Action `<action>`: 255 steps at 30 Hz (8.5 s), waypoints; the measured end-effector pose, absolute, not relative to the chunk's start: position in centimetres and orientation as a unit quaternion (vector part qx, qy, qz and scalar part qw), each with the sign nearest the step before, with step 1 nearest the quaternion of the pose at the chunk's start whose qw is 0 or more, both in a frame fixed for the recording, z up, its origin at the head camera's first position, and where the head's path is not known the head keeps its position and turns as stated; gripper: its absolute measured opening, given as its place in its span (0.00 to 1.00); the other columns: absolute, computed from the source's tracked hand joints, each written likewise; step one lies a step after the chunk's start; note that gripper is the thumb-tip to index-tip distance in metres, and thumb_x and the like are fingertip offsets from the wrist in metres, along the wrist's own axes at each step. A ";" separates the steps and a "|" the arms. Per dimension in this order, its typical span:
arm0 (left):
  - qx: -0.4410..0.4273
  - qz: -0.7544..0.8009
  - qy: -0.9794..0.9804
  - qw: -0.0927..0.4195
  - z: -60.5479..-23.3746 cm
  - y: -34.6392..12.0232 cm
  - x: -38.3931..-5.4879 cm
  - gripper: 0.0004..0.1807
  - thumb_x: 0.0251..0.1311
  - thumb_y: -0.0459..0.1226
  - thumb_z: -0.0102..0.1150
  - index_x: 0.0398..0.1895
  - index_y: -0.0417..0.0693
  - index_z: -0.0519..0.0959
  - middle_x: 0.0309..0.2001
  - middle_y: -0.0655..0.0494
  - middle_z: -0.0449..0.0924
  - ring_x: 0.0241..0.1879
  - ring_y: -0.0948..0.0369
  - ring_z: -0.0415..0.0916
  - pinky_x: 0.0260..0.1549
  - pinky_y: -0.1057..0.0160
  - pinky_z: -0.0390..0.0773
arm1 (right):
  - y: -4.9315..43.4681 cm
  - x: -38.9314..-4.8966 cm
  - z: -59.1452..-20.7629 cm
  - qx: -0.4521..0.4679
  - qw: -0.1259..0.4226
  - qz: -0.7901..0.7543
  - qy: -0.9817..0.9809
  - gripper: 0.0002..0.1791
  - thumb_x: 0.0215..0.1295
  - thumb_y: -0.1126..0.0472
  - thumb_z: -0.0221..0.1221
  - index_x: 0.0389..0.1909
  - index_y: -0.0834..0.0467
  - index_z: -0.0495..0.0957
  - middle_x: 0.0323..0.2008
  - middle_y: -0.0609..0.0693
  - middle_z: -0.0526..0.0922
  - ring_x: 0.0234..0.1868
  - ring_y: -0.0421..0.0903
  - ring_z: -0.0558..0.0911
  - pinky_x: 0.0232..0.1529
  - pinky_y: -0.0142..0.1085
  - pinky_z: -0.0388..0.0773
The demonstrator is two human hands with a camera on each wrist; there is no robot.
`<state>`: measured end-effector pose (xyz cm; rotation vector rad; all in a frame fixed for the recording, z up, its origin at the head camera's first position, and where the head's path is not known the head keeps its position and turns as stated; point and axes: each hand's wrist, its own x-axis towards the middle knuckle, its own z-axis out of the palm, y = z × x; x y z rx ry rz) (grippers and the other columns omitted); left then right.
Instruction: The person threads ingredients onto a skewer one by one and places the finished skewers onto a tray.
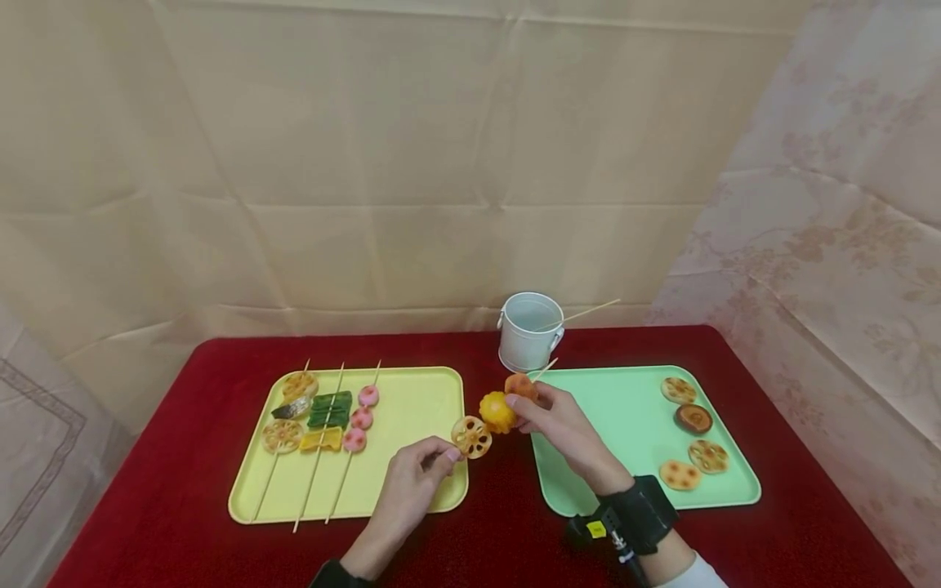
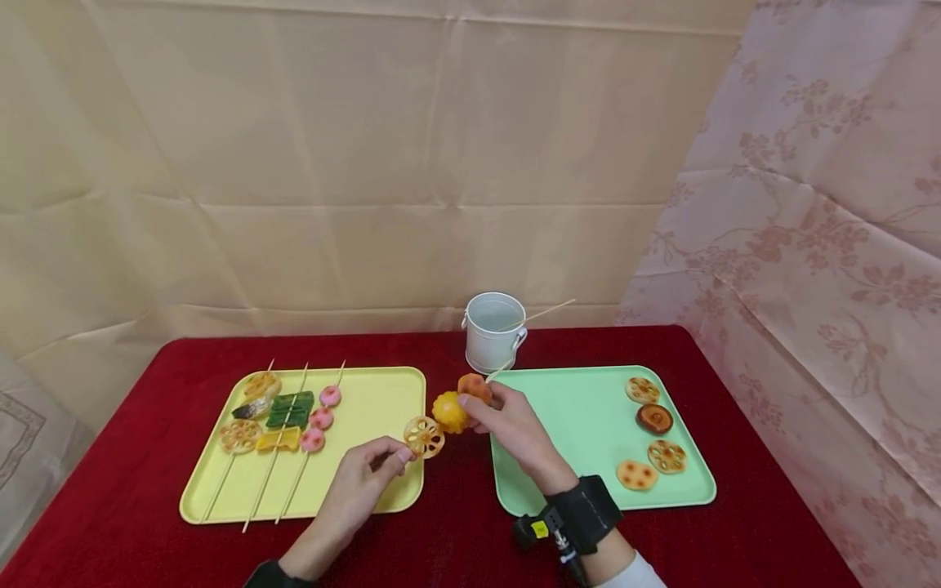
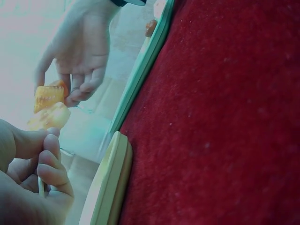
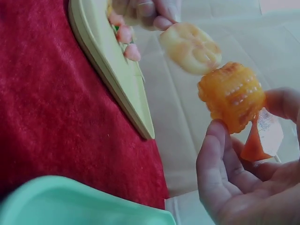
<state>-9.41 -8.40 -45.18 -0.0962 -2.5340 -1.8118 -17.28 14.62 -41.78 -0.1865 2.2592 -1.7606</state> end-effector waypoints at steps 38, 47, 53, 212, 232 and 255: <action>-0.082 -0.506 -0.856 0.068 -44.9 -8.4 -9.3 0.04 0.63 0.37 0.71 0.31 0.49 0.91 0.23 0.60 0.85 0.20 0.73 0.71 0.21 0.70 0.69 | 17.4 -17.8 -40.4 -0.087 0.134 -0.560 0.813 0.29 0.77 0.51 0.58 0.68 0.67 0.70 0.53 0.61 0.85 0.54 0.59 0.83 0.55 0.45 0.81; -0.057 -0.506 -0.858 0.063 -45.0 -8.6 -9.5 0.04 0.64 0.37 0.71 0.31 0.49 0.91 0.22 0.64 0.85 0.19 0.72 0.70 0.20 0.70 0.68 | 24.1 -18.2 -40.1 -0.109 0.070 -0.444 0.887 0.22 0.76 0.52 0.60 0.58 0.65 0.81 0.48 0.56 0.87 0.50 0.54 0.84 0.48 0.40 0.81; -0.048 -0.514 -0.855 0.059 -44.9 -8.8 -9.7 0.03 0.63 0.36 0.71 0.33 0.49 0.92 0.22 0.64 0.85 0.18 0.71 0.68 0.19 0.70 0.67 | 28.3 -17.8 -39.9 -0.142 0.040 -0.358 0.922 0.17 0.74 0.53 0.63 0.53 0.61 0.85 0.47 0.50 0.88 0.50 0.52 0.84 0.47 0.44 0.80; -0.090 -0.573 -0.814 0.001 -45.5 -9.8 -9.3 0.06 0.66 0.38 0.69 0.34 0.46 0.90 0.24 0.59 0.84 0.23 0.67 0.75 0.24 0.70 0.74 | 16.8 -22.5 -40.4 -0.023 0.005 -0.668 0.743 0.27 0.77 0.49 0.59 0.67 0.63 0.74 0.58 0.60 0.78 0.53 0.50 0.79 0.63 0.41 0.76; -0.093 -0.568 -0.818 0.006 -45.5 -9.8 -9.4 0.07 0.66 0.38 0.68 0.34 0.46 0.90 0.23 0.61 0.84 0.22 0.70 0.73 0.23 0.70 0.73 | 16.9 -22.6 -40.5 -0.029 0.004 -0.667 0.744 0.26 0.77 0.49 0.60 0.66 0.63 0.75 0.57 0.60 0.79 0.52 0.49 0.79 0.61 0.37 0.78; -0.059 -0.633 -0.770 -0.060 -45.4 -9.8 -9.4 0.09 0.69 0.36 0.66 0.36 0.38 0.89 0.25 0.52 0.84 0.20 0.70 0.69 0.21 0.73 0.65 | 15.7 -22.9 -39.3 0.013 0.024 -0.755 0.655 0.22 0.71 0.54 0.66 0.57 0.65 0.79 0.49 0.53 0.80 0.47 0.47 0.83 0.53 0.34 0.82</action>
